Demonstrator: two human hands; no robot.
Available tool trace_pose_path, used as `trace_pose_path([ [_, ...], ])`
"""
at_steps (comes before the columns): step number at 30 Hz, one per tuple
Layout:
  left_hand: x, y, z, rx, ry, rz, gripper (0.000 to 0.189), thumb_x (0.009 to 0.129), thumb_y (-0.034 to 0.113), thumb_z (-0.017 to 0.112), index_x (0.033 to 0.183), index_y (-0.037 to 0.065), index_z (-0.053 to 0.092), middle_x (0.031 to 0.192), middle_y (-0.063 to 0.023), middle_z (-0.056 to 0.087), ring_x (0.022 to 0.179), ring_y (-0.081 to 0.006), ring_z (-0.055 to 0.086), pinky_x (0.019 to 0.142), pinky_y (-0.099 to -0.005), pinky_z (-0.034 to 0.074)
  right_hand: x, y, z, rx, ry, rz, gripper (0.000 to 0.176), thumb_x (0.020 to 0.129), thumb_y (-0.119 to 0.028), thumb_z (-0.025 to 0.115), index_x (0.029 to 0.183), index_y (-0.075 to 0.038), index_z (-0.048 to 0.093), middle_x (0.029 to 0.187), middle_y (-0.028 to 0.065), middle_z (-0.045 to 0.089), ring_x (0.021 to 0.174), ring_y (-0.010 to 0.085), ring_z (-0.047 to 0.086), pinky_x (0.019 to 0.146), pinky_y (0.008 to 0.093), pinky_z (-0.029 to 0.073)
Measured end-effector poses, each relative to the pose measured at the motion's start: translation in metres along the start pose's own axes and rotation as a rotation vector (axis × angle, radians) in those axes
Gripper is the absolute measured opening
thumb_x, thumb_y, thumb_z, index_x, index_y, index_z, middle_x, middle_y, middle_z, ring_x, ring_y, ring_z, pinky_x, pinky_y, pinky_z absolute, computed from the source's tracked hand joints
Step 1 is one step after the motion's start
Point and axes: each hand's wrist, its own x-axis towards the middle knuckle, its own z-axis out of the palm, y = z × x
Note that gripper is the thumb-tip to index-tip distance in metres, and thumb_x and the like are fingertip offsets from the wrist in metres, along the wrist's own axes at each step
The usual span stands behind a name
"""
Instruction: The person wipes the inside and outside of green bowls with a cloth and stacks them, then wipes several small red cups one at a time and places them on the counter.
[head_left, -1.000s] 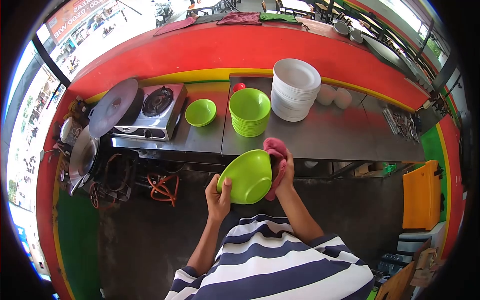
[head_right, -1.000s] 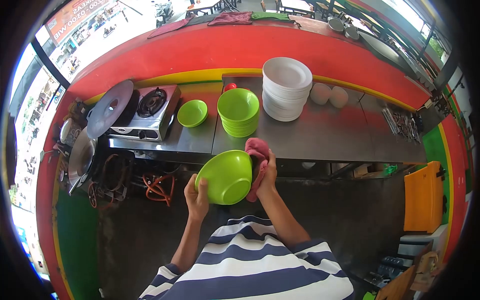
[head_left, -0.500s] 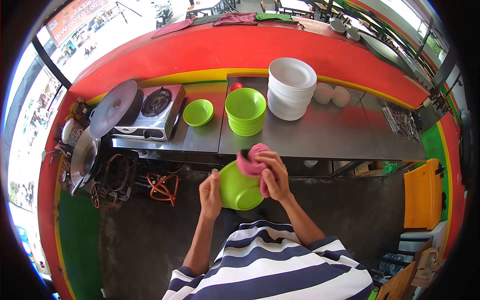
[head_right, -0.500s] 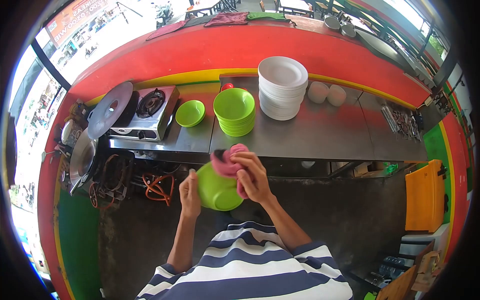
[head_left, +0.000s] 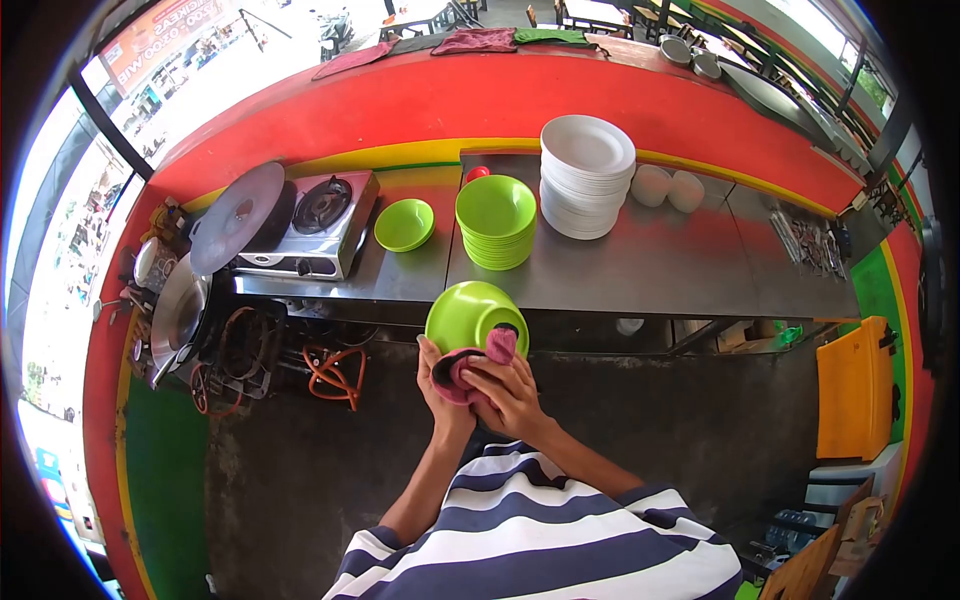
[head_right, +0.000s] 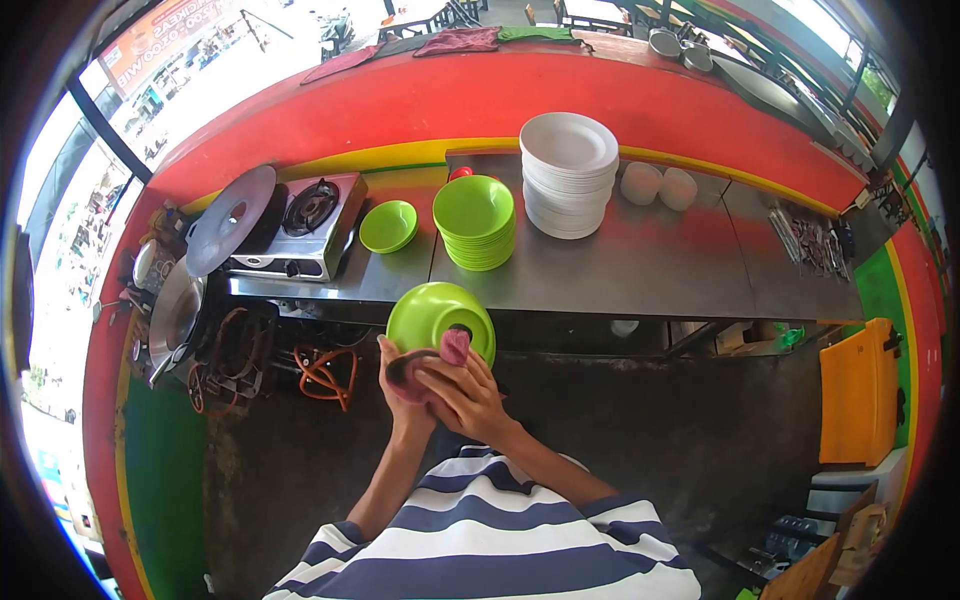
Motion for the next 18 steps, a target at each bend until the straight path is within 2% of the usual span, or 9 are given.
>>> trace_pose_path([
  [2,-0.003,-0.01,0.005,-0.009,0.054,0.014,0.042,0.107,0.043,0.042,0.101,0.006,0.062,0.088,0.0019,0.064,0.077,-0.0034,0.057,0.069,-0.0213,0.049,0.008,0.006,-0.002,0.006,0.066,0.064,0.041,0.076,-0.008,0.071,0.116,-0.004,0.067,0.12,0.0144,0.064,0.108,0.0328,0.062,0.1,0.0473,0.044],
  [3,-0.004,-0.007,0.012,0.079,0.099,0.062,0.04,0.107,0.039,0.043,0.094,0.007,0.062,0.08,0.0067,0.058,0.072,-0.0002,0.05,0.063,-0.0191,0.043,0.016,0.007,-0.006,0.028,0.095,0.114,0.04,0.076,-0.007,0.07,0.116,-0.004,0.067,0.118,0.0144,0.065,0.108,0.0329,0.062,0.1,0.047,0.044],
  [6,-0.003,-0.005,-0.001,0.289,0.016,0.043,0.042,0.107,0.039,0.043,0.088,0.007,0.062,0.073,0.0092,0.051,0.065,0.0008,0.04,0.056,-0.019,0.033,0.042,0.012,-0.018,0.11,0.136,0.304,0.032,0.082,-0.007,0.065,0.114,0.0,0.066,0.115,0.017,0.065,0.108,0.0323,0.062,0.099,0.0407,0.045],
  [7,-0.005,0.008,0.007,0.308,0.021,0.021,0.045,0.107,0.039,0.045,0.078,0.007,0.059,0.067,0.0105,0.044,0.061,0.0004,0.032,0.052,-0.021,0.024,0.044,0.022,-0.023,0.155,0.142,0.373,0.032,0.084,-0.009,0.064,0.114,0.0,0.065,0.115,0.0172,0.065,0.109,0.031,0.062,0.099,0.0389,0.045],
  [8,-0.003,0.008,0.002,0.334,0.013,0.041,0.046,0.107,0.04,0.045,0.075,0.008,0.058,0.065,0.0102,0.045,0.059,0.0001,0.034,0.052,-0.021,0.027,0.042,0.029,-0.027,0.201,0.146,0.443,0.031,0.086,-0.01,0.063,0.115,0.0,0.065,0.115,0.0175,0.065,0.11,0.0297,0.062,0.098,0.0371,0.045],
  [11,0.001,0.01,-0.013,0.347,0.031,0.073,0.054,0.105,0.044,0.046,0.064,0.01,0.054,0.059,0.0086,0.047,0.055,-0.001,0.041,0.052,-0.0212,0.033,0.008,0.066,-0.027,0.833,0.287,0.946,0.029,0.1,-0.024,0.055,0.119,-0.004,0.062,0.109,0.0059,0.065,0.1,0.018,0.063,0.088,0.0284,0.049],
  [13,0.007,0.013,-0.01,0.242,0.08,0.109,0.055,0.106,0.044,0.045,0.063,0.01,0.049,0.059,0.0094,0.044,0.054,-0.0004,0.035,0.05,-0.0227,0.026,-0.006,0.067,-0.034,0.909,0.353,1.024,0.032,0.1,-0.022,0.054,0.126,-0.004,0.058,0.113,0.0056,0.064,0.105,0.0172,0.062,0.093,0.0295,0.047],
  [16,0.016,0.013,-0.015,0.167,0.094,0.17,0.056,0.106,0.045,0.043,0.061,0.011,0.045,0.057,0.0083,0.043,0.051,-0.0008,0.034,0.049,-0.0236,0.024,-0.023,0.057,-0.042,0.691,0.165,1.072,0.038,0.103,-0.034,0.048,0.128,-0.007,0.056,0.112,0.0039,0.064,0.1,0.0142,0.062,0.085,0.028,0.051],
  [18,0.02,0.014,-0.017,0.138,0.088,0.23,0.057,0.106,0.045,0.042,0.061,0.011,0.045,0.056,0.0079,0.043,0.051,-0.0014,0.035,0.048,-0.0234,0.026,-0.031,0.058,-0.053,0.952,0.059,1.369,0.047,0.102,-0.048,0.046,0.123,-0.008,0.059,0.111,0.0024,0.065,0.097,0.0124,0.062,0.081,0.0269,0.052],
])
